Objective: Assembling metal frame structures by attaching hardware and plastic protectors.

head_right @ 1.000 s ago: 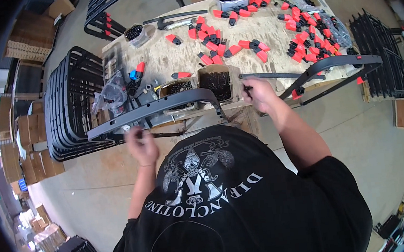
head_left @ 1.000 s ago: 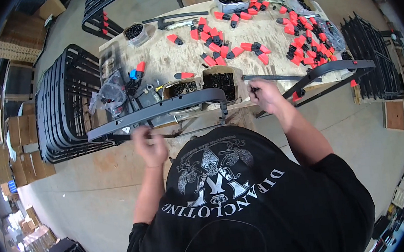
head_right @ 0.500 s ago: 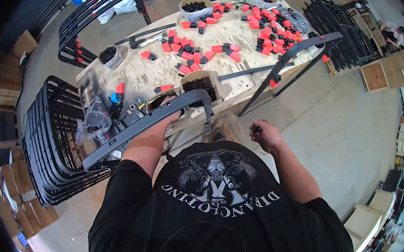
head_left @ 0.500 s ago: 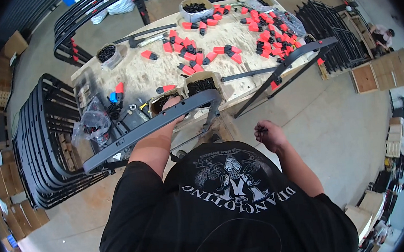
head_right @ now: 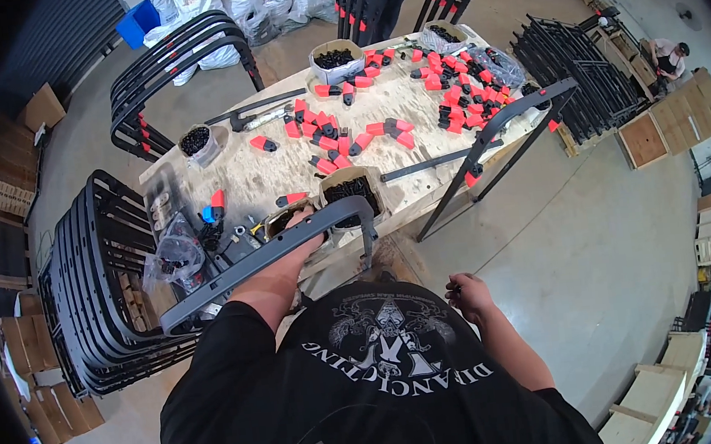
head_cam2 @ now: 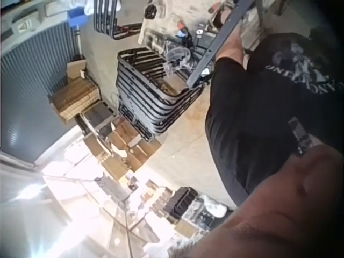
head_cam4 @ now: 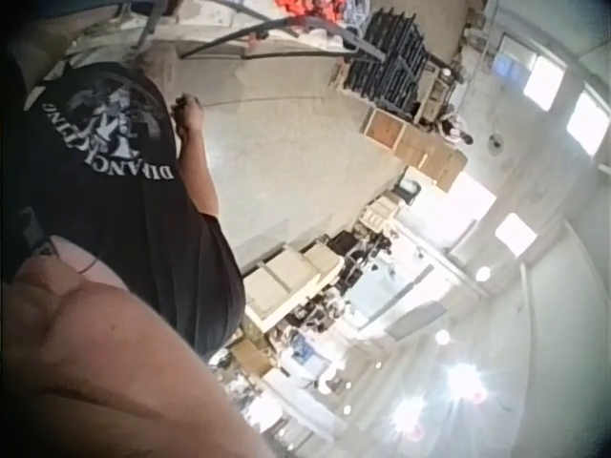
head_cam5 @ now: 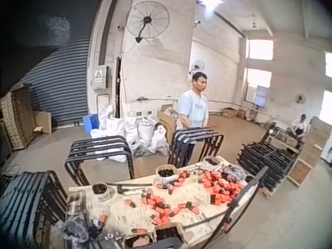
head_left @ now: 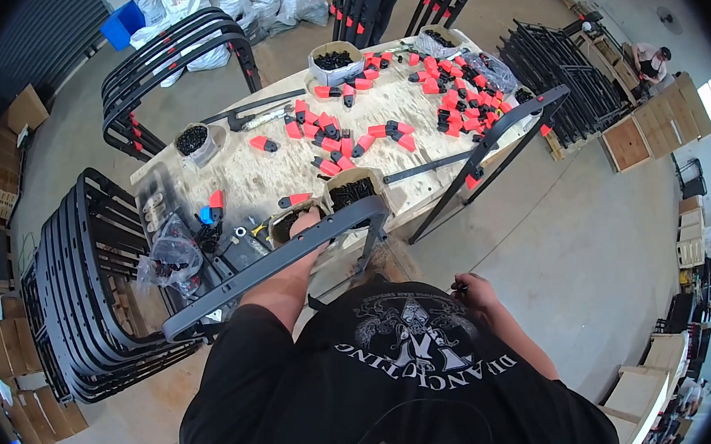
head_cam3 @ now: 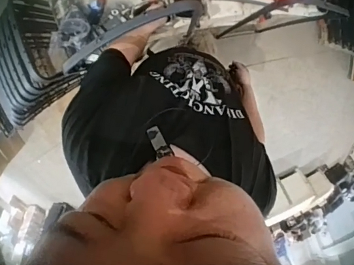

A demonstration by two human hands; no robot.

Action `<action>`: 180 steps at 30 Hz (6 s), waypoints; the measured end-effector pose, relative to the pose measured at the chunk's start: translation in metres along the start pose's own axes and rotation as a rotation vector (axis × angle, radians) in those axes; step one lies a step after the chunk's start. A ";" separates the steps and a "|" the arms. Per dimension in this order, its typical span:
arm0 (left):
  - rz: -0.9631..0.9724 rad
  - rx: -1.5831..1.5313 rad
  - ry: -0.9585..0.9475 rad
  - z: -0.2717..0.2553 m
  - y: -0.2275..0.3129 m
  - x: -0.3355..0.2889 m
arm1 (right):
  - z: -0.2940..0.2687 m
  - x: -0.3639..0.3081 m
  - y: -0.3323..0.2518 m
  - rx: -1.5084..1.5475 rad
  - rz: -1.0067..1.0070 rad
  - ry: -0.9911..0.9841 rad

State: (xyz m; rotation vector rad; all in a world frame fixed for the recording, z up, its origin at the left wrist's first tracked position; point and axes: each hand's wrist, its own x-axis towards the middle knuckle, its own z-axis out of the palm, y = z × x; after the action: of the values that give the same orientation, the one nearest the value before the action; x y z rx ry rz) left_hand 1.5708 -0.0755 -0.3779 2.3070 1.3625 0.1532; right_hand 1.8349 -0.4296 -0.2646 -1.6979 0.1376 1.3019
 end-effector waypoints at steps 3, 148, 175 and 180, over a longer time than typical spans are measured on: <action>0.056 0.000 -0.143 -0.019 0.004 -0.003 | -0.007 0.021 0.002 0.026 -0.007 -0.075; -0.660 -1.552 -0.288 -0.116 0.126 -0.186 | 0.164 -0.046 -0.078 -1.234 -0.753 -0.586; 0.023 -0.530 -0.150 -0.153 0.200 -0.184 | 0.130 -0.026 -0.117 -0.364 0.158 -1.188; -0.182 -0.921 -0.150 -0.131 0.195 -0.179 | 0.111 -0.007 -0.101 -0.421 -0.019 -1.114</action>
State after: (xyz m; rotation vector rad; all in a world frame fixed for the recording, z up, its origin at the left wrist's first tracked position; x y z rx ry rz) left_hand 1.5957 -0.2657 -0.1530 1.3932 1.0881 0.4338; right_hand 1.8150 -0.2979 -0.1952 -1.0431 -0.8424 2.1670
